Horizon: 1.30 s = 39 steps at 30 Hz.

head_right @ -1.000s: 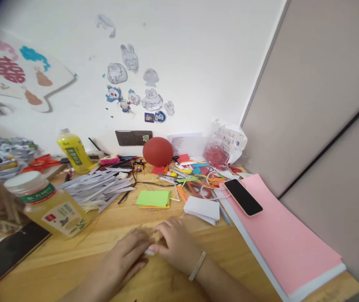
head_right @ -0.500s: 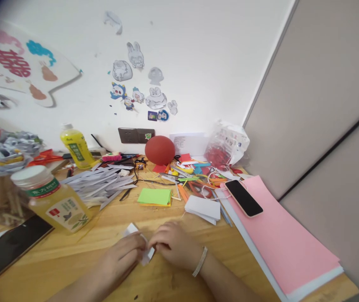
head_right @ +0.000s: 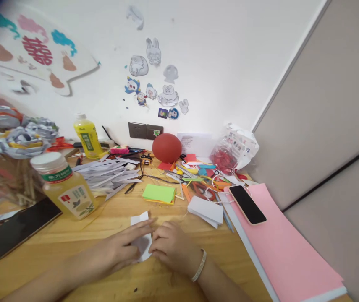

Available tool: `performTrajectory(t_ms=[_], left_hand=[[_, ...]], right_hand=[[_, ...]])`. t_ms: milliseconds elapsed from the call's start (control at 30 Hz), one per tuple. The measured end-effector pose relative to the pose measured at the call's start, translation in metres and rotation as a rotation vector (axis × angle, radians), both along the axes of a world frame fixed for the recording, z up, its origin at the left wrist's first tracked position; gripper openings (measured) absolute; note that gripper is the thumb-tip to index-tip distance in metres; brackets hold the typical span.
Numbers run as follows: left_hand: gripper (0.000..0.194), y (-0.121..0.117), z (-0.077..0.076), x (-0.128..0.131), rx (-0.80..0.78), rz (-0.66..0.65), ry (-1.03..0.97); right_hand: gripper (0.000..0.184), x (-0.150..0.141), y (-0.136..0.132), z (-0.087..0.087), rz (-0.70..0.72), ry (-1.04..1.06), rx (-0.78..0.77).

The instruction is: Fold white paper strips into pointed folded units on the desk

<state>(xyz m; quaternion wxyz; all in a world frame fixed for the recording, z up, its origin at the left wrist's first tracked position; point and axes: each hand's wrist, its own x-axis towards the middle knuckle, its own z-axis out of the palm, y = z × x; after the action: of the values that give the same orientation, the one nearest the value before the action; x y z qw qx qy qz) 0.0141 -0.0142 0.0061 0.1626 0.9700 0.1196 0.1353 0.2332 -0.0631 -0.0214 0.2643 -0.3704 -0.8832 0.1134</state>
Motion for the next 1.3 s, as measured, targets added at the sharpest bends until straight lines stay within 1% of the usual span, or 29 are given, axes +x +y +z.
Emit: performTrajectory(t_ms=[100, 133, 200, 267, 333, 433, 500, 633, 733, 867, 967, 1067, 1167, 1300], left_hand=[[0.02, -0.002, 0.002, 0.001, 0.034, 0.071, -0.029], [0.019, -0.001, 0.002, 0.001, 0.044, 0.071, -0.036], [0.02, 0.002, 0.001, 0.001, 0.054, 0.026, -0.04], [0.022, 0.006, 0.0, 0.001, 0.032, -0.033, -0.056], [0.022, 0.011, -0.001, 0.001, -0.024, -0.064, -0.088], [0.024, 0.012, -0.001, 0.001, -0.107, -0.077, -0.13], [0.025, 0.01, -0.001, 0.002, -0.133, -0.06, -0.144], [0.02, 0.005, -0.002, 0.003, -0.068, -0.009, -0.145], [0.017, 0.004, -0.003, 0.002, -0.02, -0.008, -0.122], [0.017, 0.006, -0.004, 0.002, -0.055, -0.022, -0.132], [0.017, 0.005, -0.008, 0.005, -0.113, 0.025, -0.157], [0.014, 0.002, -0.011, 0.009, -0.155, 0.125, -0.165], [0.011, -0.002, -0.013, 0.012, -0.168, 0.218, -0.161], [0.01, -0.005, -0.016, 0.017, -0.164, 0.295, -0.143]], right_hand=[[0.015, 0.0, -0.001, 0.001, -0.021, -0.074, 0.045], [0.017, 0.0, -0.002, 0.003, -0.024, -0.092, 0.056], [0.018, 0.001, -0.002, 0.005, -0.015, -0.104, 0.051], [0.016, 0.002, -0.002, 0.008, 0.003, -0.096, -0.004], [0.01, 0.004, 0.0, 0.009, 0.01, -0.076, -0.085], [0.003, 0.005, 0.004, 0.008, 0.003, -0.042, -0.175], [0.004, 0.005, 0.006, 0.007, -0.016, -0.033, -0.198], [0.007, 0.004, 0.005, 0.009, -0.064, -0.046, -0.196], [0.008, 0.004, 0.002, 0.01, -0.065, -0.071, -0.189], [0.012, 0.004, 0.002, 0.008, -0.1, -0.099, -0.198], [0.019, 0.003, 0.005, 0.004, -0.141, -0.084, -0.203], [0.022, 0.001, 0.006, 0.003, -0.176, -0.077, -0.215], [0.021, -0.002, 0.005, 0.004, -0.226, -0.046, -0.237], [0.017, -0.008, 0.002, 0.004, -0.291, 0.006, -0.254]])
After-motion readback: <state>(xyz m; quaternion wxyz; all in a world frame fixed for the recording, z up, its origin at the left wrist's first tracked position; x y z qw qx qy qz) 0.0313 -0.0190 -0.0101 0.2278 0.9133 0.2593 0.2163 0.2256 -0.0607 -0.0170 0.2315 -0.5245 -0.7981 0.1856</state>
